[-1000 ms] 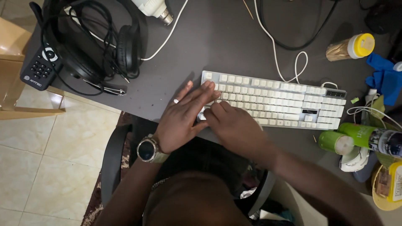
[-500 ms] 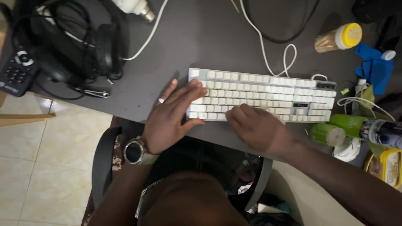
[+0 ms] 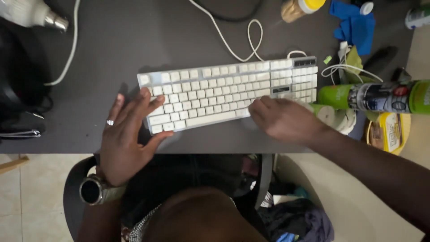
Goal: Clean a mechanical keyboard using a cloth, a toothpick, and cleaning spray.
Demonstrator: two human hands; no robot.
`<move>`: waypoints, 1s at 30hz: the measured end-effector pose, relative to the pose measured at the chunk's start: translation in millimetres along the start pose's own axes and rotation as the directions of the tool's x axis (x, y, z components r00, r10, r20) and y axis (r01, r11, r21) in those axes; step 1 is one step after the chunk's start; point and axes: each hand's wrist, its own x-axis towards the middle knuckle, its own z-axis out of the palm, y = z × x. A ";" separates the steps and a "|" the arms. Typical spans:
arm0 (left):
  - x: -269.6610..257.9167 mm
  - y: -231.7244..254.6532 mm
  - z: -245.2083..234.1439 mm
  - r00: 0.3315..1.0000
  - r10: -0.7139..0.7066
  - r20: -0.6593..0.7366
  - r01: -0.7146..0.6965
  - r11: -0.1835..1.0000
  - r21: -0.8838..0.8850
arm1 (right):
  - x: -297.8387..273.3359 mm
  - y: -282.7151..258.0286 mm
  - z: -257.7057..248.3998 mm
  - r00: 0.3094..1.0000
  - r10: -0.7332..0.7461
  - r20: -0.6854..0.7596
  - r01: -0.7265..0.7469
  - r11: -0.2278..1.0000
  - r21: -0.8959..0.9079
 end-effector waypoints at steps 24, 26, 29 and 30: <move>0.5 -0.1 -7.1 0.999 0.031 0.021 -0.029 0.997 -0.072 | -20.7 -46.5 7.0 0.726 0.685 -0.063 -0.630 0.698 0.340; -0.4 -1.3 -7.1 0.999 0.033 0.020 -0.032 0.996 -0.084 | -19.9 -49.7 10.7 0.709 0.701 -0.079 -0.636 0.684 0.357; -0.8 -0.2 -9.1 0.999 0.028 0.024 -0.025 0.995 -0.096 | -18.9 -53.3 17.2 0.669 0.736 -0.104 -0.648 0.646 0.403; 0.3 0.6 -10.1 0.999 0.027 0.027 -0.024 0.995 -0.096 | -19.0 -54.7 19.7 0.641 0.759 -0.116 -0.656 0.620 0.430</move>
